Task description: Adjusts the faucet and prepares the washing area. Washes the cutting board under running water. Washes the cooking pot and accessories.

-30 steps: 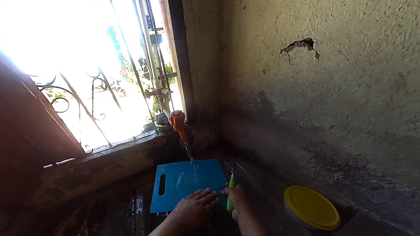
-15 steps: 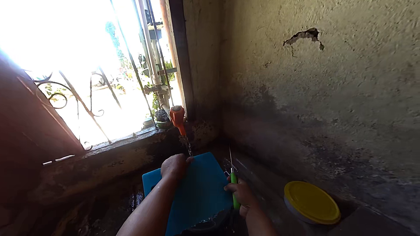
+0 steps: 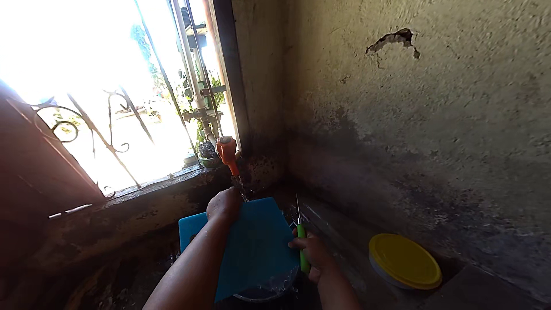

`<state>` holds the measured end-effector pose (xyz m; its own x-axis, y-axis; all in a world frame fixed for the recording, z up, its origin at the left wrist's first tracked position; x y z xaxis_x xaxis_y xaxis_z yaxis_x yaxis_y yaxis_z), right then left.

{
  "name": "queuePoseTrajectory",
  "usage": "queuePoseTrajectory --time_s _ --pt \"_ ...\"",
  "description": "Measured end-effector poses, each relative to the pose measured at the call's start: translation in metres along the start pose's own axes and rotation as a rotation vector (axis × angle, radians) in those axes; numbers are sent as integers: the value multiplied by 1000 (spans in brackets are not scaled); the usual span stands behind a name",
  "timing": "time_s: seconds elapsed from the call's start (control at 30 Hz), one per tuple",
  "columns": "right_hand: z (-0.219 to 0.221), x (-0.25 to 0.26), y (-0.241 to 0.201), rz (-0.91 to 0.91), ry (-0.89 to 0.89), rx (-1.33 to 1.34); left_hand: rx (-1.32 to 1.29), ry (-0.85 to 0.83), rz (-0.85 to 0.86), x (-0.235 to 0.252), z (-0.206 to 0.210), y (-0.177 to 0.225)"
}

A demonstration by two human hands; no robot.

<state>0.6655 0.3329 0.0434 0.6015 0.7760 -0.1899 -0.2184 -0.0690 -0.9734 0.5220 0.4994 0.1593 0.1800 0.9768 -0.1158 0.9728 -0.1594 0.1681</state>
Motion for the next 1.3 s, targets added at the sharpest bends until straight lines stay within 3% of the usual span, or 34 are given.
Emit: queuePoseTrajectory --time_s 0.13,0.37,0.53,0.63,0.73,0.9,1.1,1.2,1.3 --pt "4 1 3 5 -14 15 154 0 373 -14 27 17" --pt "7 -3 -1 -21 -29 11 82 -53 62 -19 17 35" --pt "5 0 1 -37 -13 10 159 -33 213 -17 34 37" --pt "7 -1 1 -31 -28 -20 161 -82 127 -12 31 38" --pt "12 -5 -3 -41 -51 -19 127 -24 43 -10 24 37" --pt "12 -2 2 -41 -44 -8 229 11 351 -16 48 37" --pt "22 -4 1 -85 -84 -9 156 15 95 -4 32 38" --pt "20 -1 5 -74 17 20 147 129 275 -18 49 42" --pt "15 5 10 -91 165 86 137 109 532 -47 81 45"
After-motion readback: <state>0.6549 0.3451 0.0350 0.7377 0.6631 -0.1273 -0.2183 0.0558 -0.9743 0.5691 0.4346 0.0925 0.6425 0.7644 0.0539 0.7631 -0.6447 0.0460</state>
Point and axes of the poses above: each hand's wrist, its own x-axis towards the middle knuckle, its own z-axis out of the palm, y = z × x, the point moved 3 cm from there along x, towards the middle knuckle, and after that the axes turned 11 degrees about -z, right-handed, at the moved point
